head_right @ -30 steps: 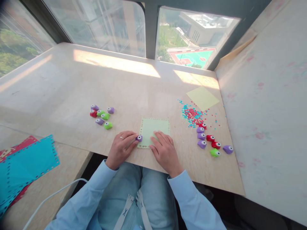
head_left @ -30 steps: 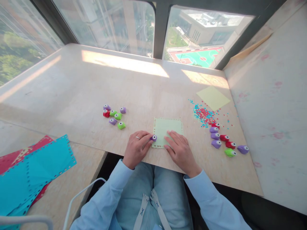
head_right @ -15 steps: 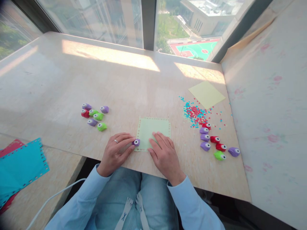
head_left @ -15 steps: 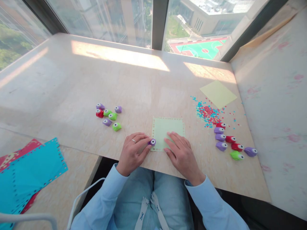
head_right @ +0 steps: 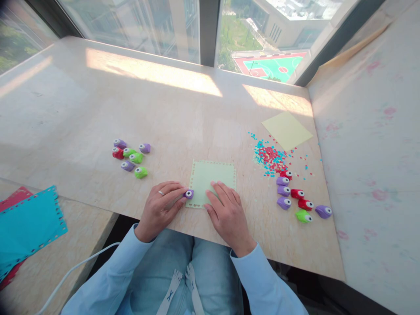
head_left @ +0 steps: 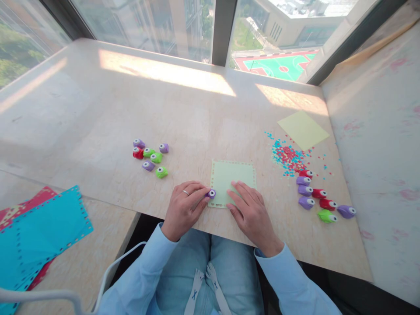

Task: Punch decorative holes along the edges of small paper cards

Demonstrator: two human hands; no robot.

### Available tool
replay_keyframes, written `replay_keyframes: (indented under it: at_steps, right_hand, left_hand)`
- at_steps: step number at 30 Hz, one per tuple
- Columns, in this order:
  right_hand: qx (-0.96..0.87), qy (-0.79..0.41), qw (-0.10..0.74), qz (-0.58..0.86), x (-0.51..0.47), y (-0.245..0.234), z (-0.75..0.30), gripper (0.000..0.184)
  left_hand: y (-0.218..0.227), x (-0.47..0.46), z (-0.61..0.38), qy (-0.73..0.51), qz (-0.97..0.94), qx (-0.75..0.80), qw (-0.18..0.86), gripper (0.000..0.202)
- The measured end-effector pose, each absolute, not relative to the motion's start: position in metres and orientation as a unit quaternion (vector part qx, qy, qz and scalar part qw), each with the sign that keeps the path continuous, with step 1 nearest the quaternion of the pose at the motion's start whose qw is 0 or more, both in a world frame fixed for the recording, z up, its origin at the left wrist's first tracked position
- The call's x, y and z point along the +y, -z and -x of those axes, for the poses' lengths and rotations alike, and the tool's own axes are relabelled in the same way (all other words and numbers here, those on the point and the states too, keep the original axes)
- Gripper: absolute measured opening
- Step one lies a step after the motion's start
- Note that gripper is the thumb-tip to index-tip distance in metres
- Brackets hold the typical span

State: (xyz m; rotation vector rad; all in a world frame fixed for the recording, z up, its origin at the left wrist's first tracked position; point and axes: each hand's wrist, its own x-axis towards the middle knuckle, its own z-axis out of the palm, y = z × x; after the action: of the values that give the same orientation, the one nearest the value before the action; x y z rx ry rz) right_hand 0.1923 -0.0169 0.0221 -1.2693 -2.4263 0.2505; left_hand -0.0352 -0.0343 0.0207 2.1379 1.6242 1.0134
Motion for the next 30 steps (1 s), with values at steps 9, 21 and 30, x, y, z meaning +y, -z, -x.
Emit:
replay_keyframes:
  at_steps: [9,21,30]
  right_hand:
    - [-0.864,-0.094,0.198,0.454,-0.0171,-0.0209,-0.1922,0.033]
    - [-0.846,-0.100,0.256,0.456,-0.0189,-0.0199,-0.1980,0.036]
    - [-0.858,-0.094,0.209,0.459,-0.0189,-0.0203,-0.1942,0.033]
  left_hand:
    - [-0.0225,-0.0336,0.0338,-0.348,-0.735,0.567,0.134,0.021]
    - [-0.0227,-0.0351,0.0353,-0.350,-0.730,0.569,0.146,0.027]
    - [-0.0238,-0.0340,0.0359,-0.349,-0.738,0.560,0.144,0.023]
